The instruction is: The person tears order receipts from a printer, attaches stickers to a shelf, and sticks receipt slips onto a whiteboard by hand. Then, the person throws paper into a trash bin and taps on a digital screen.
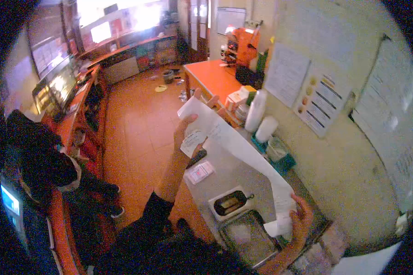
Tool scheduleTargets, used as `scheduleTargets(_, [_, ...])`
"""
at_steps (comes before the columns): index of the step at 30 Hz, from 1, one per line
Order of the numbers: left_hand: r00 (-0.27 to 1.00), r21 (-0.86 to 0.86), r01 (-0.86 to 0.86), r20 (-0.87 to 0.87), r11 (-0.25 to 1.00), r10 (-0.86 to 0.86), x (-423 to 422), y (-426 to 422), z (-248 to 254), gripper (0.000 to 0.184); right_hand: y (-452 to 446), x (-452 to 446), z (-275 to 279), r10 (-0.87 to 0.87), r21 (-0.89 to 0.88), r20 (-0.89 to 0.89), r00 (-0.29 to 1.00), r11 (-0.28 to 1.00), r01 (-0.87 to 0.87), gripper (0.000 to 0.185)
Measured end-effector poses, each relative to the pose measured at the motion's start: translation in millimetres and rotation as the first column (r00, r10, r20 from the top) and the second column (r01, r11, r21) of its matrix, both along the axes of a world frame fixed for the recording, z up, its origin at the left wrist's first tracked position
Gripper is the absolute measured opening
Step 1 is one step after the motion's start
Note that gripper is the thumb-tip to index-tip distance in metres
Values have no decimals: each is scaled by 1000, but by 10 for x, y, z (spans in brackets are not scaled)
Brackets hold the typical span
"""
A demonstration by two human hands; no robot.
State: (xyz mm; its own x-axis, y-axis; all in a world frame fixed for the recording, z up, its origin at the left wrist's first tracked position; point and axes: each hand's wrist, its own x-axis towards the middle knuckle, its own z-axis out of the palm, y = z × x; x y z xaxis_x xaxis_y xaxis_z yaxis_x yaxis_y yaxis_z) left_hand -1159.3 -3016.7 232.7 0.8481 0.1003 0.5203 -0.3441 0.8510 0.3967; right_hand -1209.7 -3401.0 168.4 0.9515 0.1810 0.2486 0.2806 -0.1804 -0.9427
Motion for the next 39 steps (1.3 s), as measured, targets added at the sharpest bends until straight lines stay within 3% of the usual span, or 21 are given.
scheduleTargets(1, [978,79,-109,-171,991,121,52,235,-211,54,3,61,-50,-65,-24,74,995,997,67,42])
scheduleTargets(4, [847,255,-325,-350,911,400,-41,523,-416,48,-123,440,-300,-146,2,148,978,989,147,39])
scheduleTargets(7, [875,204,-444,-113,873,471,30,742,-557,36,312,547,-105,-215,-31,193,957,974,225,28])
scheduleTargets(10, [790,457,-582,120,673,601,-65,886,-683,34,1050,551,118,-329,357,223,918,903,237,9])
scheduleTargets(11, [885,198,-414,-142,888,444,37,908,-799,24,1358,573,150,-312,356,228,922,908,219,9])
scheduleTargets(13, [922,-123,-274,-316,954,224,150,1051,-1157,16,2023,648,150,-162,346,466,870,938,-11,14])
scheduleTargets(15, [968,-47,-70,-243,996,57,150,1257,-1759,29,3001,407,260,-97,152,546,832,988,15,21])
scheduleTargets(16, [967,-16,-34,-254,999,28,121,1321,-1879,29,3400,287,272,64,-9,583,810,997,-72,28])
scheduleTargets(17, [962,-29,-42,-270,999,33,89,1426,-1906,29,3748,213,281,230,-174,599,767,972,-155,38])
scheduleTargets(18, [958,-44,-56,-283,997,41,56,1524,-1949,30,3978,209,194,272,-172,604,749,962,-210,38])
scheduleTargets(21, [944,-133,-190,-296,973,144,-171,2033,-1887,31,4750,78,-63,572,-550,481,664,787,-279,62])
scheduleTargets(23, [925,-214,-301,-303,930,230,-396,2378,-1914,33,5172,-139,-36,626,-405,492,605,779,-478,79])
scheduleTargets(24, [915,-257,-340,-311,904,256,-494,2516,-1909,33,5379,-176,-156,625,-480,623,470,780,-402,86])
scheduleTargets(25, [906,-302,-381,-311,874,288,-595,2650,-1902,34,5587,-199,-276,650,-481,613,448,758,-441,86])
scheduleTargets(27, [885,-399,-454,-308,797,350,-828,2889,-1886,36,5916,-267,-525,616,-250,629,474,738,-627,78])
scheduleTargets(31, [864,-667,-465,-198,582,463,-1147,3308,-1913,39,6492,-358,-877,713,-308,608,350,618,-724,60])
scheduleTargets(33, [818,-758,-491,-232,429,527,-1272,3553,-1887,42,6820,-443,-942,778,-83,514,361,464,-882,37])
scheduleTargets(34, [603,-552,-778,-525,299,601,-1283,3641,-1873,44,6938,-506,-959,793,12,363,490,522,-853,24])
scheduleTargets(36, [283,-251,-958,-738,139,613,-1294,3913,-2092,46,7211,-412,-987,862,17,264,433,445,-895,22])
scheduleTargets(37, [489,-442,-864,-623,241,610,-1326,4135,-2464,46,7319,-351,-1130,897,58,179,405,402,-914,22])
scheduleTargets(39, [654,-600,-730,-473,328,590,-1330,4404,-2466,45,7535,-228,-1418,939,148,4,343,339,-929,20])
